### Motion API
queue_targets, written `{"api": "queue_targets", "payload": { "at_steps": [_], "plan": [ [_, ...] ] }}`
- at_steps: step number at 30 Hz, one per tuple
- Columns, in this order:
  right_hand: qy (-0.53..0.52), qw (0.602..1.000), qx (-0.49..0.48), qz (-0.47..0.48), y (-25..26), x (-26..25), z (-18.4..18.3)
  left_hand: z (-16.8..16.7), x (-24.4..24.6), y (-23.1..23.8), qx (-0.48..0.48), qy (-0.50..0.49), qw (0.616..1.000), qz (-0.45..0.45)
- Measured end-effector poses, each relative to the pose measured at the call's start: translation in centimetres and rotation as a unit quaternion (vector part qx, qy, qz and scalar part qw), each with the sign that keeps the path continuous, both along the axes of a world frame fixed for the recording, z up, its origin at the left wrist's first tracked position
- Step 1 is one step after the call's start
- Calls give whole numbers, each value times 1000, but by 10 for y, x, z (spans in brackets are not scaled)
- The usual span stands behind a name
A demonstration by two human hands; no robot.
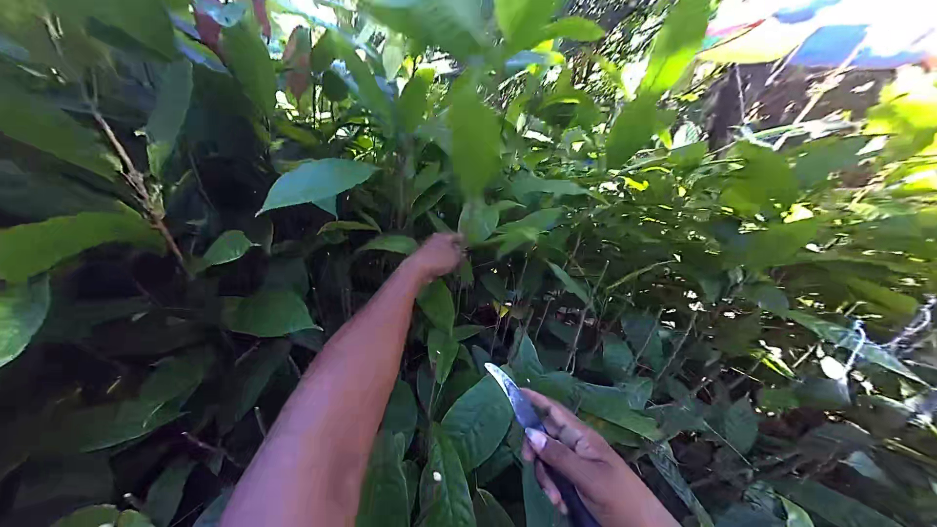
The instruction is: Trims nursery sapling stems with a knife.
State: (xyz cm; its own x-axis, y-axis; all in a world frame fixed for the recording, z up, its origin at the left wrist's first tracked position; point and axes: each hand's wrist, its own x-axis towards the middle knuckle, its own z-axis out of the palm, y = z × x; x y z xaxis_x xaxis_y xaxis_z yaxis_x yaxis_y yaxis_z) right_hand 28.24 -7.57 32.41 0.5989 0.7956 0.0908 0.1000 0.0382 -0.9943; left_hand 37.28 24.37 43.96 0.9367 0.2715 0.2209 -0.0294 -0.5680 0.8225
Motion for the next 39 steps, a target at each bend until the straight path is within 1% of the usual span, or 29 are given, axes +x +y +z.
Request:
{"api": "queue_targets", "payload": {
  "at_steps": [2, 4, 7, 10, 15, 17, 20, 23, 27, 29, 31, 32, 35, 37, 39],
  "plan": [
    [-7, 999, -34, -28, 15, 7, -2, 3, -3, -14, 98, -3, 995, -34],
    [-33, 995, -76, -56, 30, 14, -5, 11, -12, -24, 155, -21, 986, -58],
    [-86, 984, -126, -86, 52, 22, -9, 18, -27, -19, 206, -49, 973, -89],
    [-117, 975, -151, -111, 72, 23, -7, 21, -39, 1, 227, -46, 970, -68],
    [-182, 956, -191, -131, 105, 30, 6, 14, -51, 21, 198, -52, 979, 15],
    [-197, 952, -188, -141, 119, 31, 13, 12, -56, 21, 182, -47, 981, 44],
    [-198, 955, -159, -156, 136, 30, 26, 7, -60, 17, 175, -52, 980, 78],
    [-187, 957, -118, -189, 147, 27, 31, 2, -63, 3, 162, -59, 979, 111],
    [-141, 960, -68, -231, 158, 23, 29, -5, -65, -22, 147, -62, 975, 155],
    [-145, 955, -66, -251, 163, 18, 28, -4, -67, -35, 137, -52, 975, 168],
    [-174, 944, -92, -265, 166, 11, 30, -4, -70, -44, 135, -45, 973, 181],
    [-187, 940, -119, -261, 165, 10, 32, -4, -71, -45, 136, -44, 972, 185],
    [-202, 939, -192, -202, 152, 21, 39, -3, -75, -39, 132, -47, 972, 188],
    [-203, 944, -184, -185, 142, 29, 42, -5, -79, -30, 118, -58, 978, 163],
    [-220, 944, -172, -173, 135, 36, 45, -9, -83, -21, 105, -62, 987, 108]
  ]
}}
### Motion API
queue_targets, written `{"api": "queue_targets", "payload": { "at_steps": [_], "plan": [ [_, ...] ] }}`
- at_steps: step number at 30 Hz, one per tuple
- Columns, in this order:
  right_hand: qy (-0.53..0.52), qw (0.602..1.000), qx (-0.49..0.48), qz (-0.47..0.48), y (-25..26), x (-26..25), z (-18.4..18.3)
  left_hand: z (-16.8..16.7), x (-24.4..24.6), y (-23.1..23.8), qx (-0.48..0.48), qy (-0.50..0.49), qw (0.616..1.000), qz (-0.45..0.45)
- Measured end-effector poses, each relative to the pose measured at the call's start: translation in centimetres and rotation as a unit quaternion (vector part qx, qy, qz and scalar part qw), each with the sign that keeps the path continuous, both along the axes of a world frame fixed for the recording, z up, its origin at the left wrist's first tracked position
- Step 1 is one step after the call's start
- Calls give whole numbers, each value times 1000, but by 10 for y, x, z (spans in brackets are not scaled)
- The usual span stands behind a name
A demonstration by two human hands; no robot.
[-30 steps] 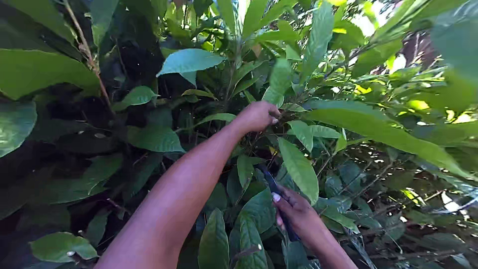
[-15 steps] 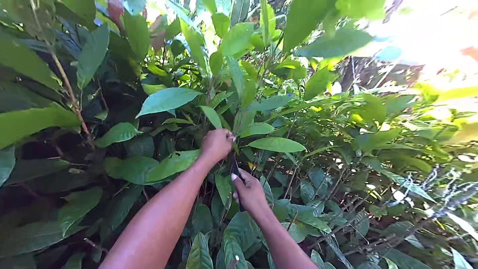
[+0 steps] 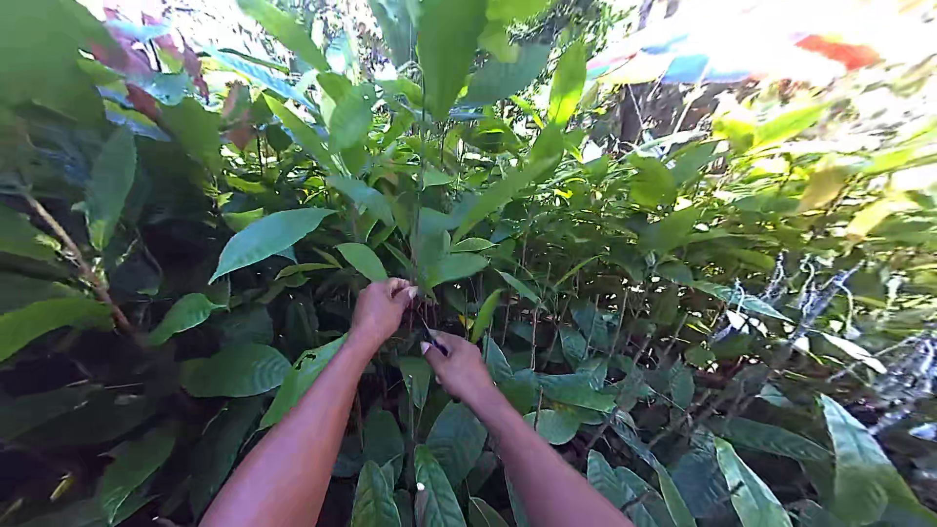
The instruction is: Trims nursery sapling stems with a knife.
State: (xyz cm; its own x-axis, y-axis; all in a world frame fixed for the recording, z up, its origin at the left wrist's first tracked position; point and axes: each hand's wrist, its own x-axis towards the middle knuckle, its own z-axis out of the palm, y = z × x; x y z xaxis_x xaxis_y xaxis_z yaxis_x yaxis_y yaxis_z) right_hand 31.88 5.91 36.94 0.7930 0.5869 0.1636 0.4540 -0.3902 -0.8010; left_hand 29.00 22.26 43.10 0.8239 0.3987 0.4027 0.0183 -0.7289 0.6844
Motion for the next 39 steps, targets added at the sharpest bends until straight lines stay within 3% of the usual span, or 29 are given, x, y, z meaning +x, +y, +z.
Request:
{"api": "queue_targets", "payload": {
  "at_steps": [4, 8, 14, 17, 19, 22, 24, 29, 35, 39],
  "plan": [
    [2, 990, -132, 54, -2, 25, -9, -8, -7, 8, -11, -19, 998, -59],
    [-9, 988, -146, 56, -14, 16, -12, -9, -6, 11, -20, -34, 998, -43],
    [77, 996, -43, 15, -25, 9, -13, 7, 11, -11, -45, 60, 997, -15],
    [170, 980, 102, -31, -32, 11, -22, -14, 26, -7, -214, 38, 972, -88],
    [160, 980, 106, -43, -38, 14, -28, -35, 32, 2, -263, 8, 957, -121],
    [119, 993, 3, -20, -46, 16, -33, -49, 34, 9, -159, 8, 981, -113],
    [126, 992, -12, -23, -47, 12, -35, -57, 34, 9, -122, 8, 990, -67],
    [132, 991, 24, -28, -41, 4, -35, -88, 40, 15, -191, -35, 981, -17],
    [152, 988, 35, -15, -39, 0, -35, -104, 44, 7, -106, -24, 994, 15],
    [228, 963, 140, -14, -32, -10, -28, -108, 50, 3, -115, 8, 993, 30]
  ]
}}
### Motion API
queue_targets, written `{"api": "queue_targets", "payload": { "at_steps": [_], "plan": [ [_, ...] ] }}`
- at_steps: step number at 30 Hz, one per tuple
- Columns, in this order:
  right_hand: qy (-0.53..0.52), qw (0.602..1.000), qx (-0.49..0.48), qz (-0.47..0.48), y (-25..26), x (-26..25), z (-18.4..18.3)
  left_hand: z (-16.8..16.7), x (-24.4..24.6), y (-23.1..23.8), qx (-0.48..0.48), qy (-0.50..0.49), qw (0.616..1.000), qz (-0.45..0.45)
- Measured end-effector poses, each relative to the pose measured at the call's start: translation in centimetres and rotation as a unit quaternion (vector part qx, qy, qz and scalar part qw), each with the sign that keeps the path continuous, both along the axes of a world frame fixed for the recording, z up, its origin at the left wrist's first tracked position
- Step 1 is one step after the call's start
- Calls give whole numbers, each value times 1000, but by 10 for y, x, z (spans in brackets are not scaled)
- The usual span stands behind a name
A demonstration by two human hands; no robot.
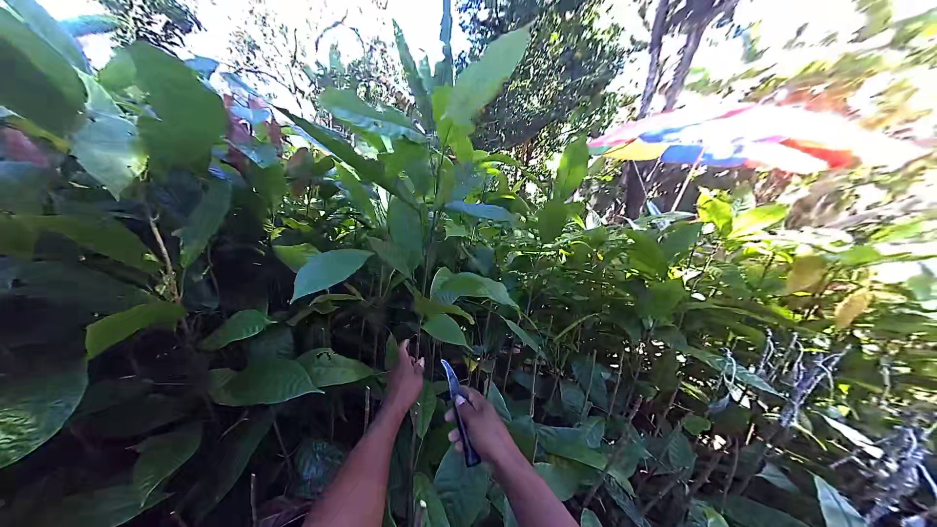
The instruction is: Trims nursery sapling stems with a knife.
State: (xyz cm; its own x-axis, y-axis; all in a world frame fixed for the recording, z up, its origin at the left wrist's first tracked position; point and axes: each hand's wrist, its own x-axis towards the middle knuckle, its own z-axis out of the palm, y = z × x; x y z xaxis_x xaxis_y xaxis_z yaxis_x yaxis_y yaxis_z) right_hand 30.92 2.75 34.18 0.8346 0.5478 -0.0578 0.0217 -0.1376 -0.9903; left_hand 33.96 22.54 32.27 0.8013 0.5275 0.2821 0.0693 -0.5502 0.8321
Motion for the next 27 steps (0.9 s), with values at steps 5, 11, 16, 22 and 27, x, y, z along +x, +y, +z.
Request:
{"api": "queue_targets", "payload": {
  "at_steps": [5, 11, 16, 22, 27],
  "plan": [
    [108, 986, 118, -42, 15, -7, 12, -7, 10, 7, -55, 27, 998, -11],
    [146, 978, 145, -46, 24, -8, 10, -42, 13, 18, -102, 79, 992, -14],
    [140, 981, 136, -21, 22, 5, 13, -16, -3, 6, -23, -79, 996, -16],
    [138, 980, 142, 1, 38, 14, 18, 9, -16, 9, 21, -71, 993, -89],
    [140, 984, 112, 10, 46, 15, 26, 4, -20, 12, 21, -74, 990, -118]
  ]
}}
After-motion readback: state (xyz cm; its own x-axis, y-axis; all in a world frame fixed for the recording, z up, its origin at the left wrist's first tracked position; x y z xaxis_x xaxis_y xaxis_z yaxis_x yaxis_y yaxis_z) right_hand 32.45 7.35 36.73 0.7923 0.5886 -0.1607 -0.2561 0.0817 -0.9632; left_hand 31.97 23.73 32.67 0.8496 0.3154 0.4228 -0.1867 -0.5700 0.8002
